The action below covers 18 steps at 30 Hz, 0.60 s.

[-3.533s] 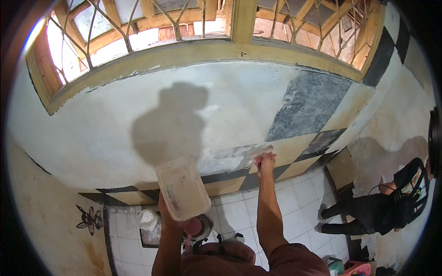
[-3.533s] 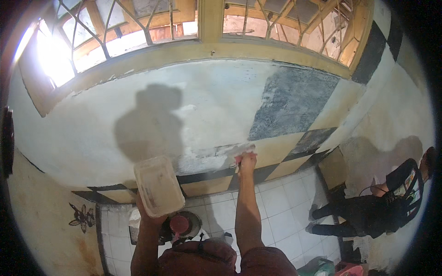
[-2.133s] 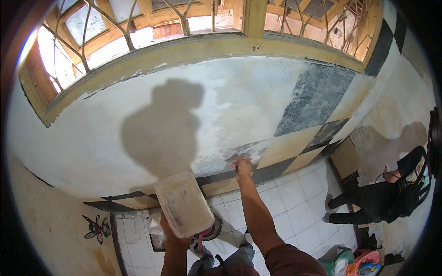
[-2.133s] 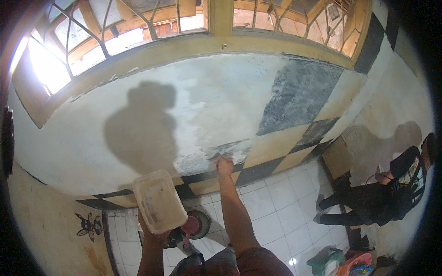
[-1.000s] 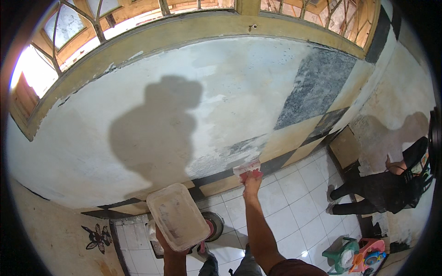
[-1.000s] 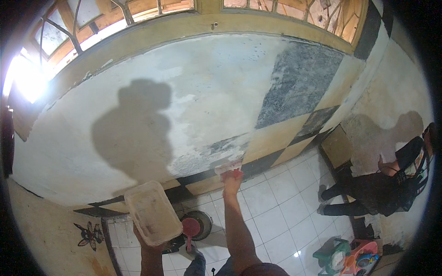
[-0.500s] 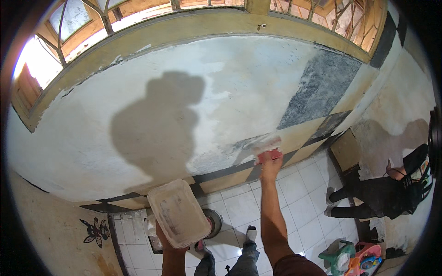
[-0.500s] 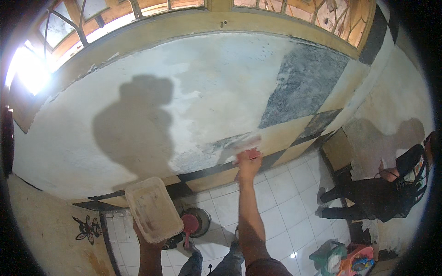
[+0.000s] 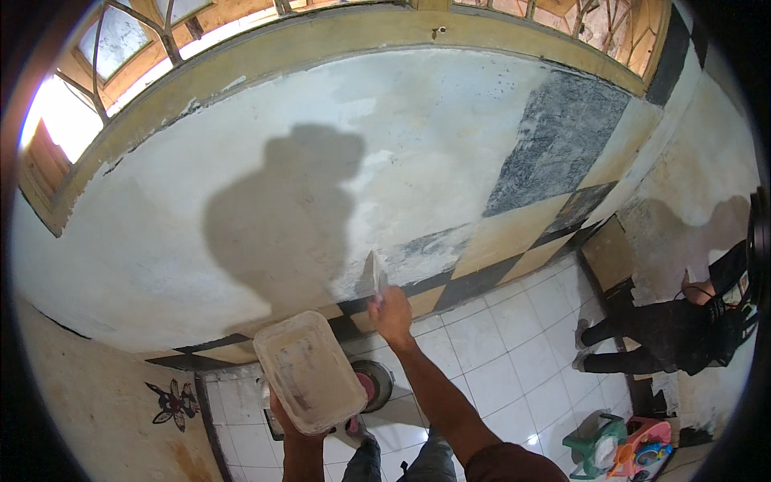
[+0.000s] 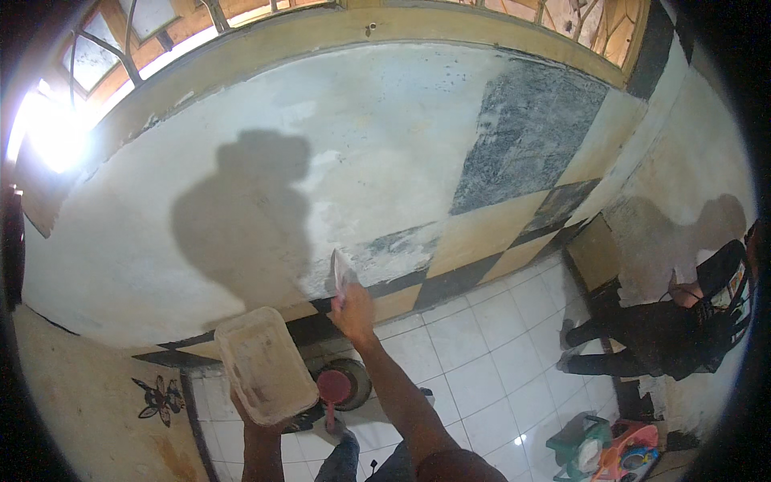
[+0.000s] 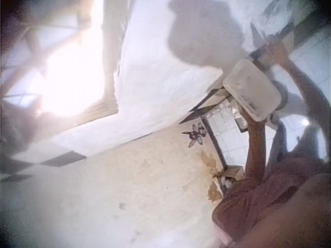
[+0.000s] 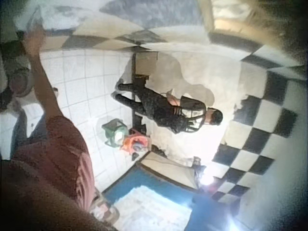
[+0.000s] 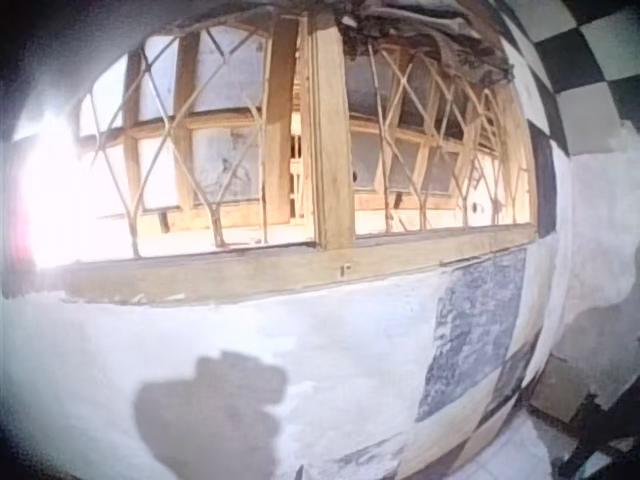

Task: The person applies white plaster to a wall using a red trowel, taking the plaster from a plastic container held in their other hand.

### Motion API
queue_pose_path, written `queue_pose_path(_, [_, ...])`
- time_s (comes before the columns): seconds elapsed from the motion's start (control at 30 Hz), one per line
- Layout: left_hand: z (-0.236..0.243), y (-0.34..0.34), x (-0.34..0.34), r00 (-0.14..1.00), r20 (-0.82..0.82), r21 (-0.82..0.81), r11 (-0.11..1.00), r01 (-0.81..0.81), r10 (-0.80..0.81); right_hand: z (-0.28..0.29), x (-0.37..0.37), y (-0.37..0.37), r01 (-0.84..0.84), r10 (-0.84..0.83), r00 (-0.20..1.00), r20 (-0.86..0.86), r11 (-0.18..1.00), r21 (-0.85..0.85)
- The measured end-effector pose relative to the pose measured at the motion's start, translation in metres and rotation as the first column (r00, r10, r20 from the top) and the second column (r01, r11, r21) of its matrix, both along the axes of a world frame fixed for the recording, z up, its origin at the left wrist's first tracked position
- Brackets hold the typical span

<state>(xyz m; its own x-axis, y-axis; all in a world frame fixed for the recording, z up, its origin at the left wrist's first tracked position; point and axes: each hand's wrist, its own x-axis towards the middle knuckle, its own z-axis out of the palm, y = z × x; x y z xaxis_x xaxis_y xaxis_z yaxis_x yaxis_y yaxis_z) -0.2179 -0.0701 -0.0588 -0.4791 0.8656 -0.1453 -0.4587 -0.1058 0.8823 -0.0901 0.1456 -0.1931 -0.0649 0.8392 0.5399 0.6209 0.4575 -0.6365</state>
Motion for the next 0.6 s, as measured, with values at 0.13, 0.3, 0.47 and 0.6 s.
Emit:
queue_pose_path(0.13, [0.022, 0.01, 0.004, 0.908, 0.37, 0.136, 0.978, 0.155, -0.195, -0.07, 0.057, 0.008, -0.304, -0.113, 0.435, -0.893, 0.915, -0.264])
queue_pose_path(0.3, [0.019, 0.007, 0.006, 0.824, 0.565, 0.008, 0.999, 0.04, -0.037, -0.072, 0.093, 0.062, -0.214, -0.49, 0.168, -0.855, 0.829, -0.517])
queue_pose_path(0.47, [0.022, 0.007, 0.008, 0.797, 0.603, -0.03, 1.0, -0.002, 0.02, -0.003, 0.089, 0.093, -0.412, -0.332, 0.039, -0.942, 0.854, -0.318])
queue_pose_path(0.6, [0.011, 0.006, 0.0, 0.827, 0.561, 0.002, 1.0, -0.009, 0.006, 0.015, 0.104, 0.059, -0.354, -0.294, -0.028, -0.956, 0.897, -0.265])
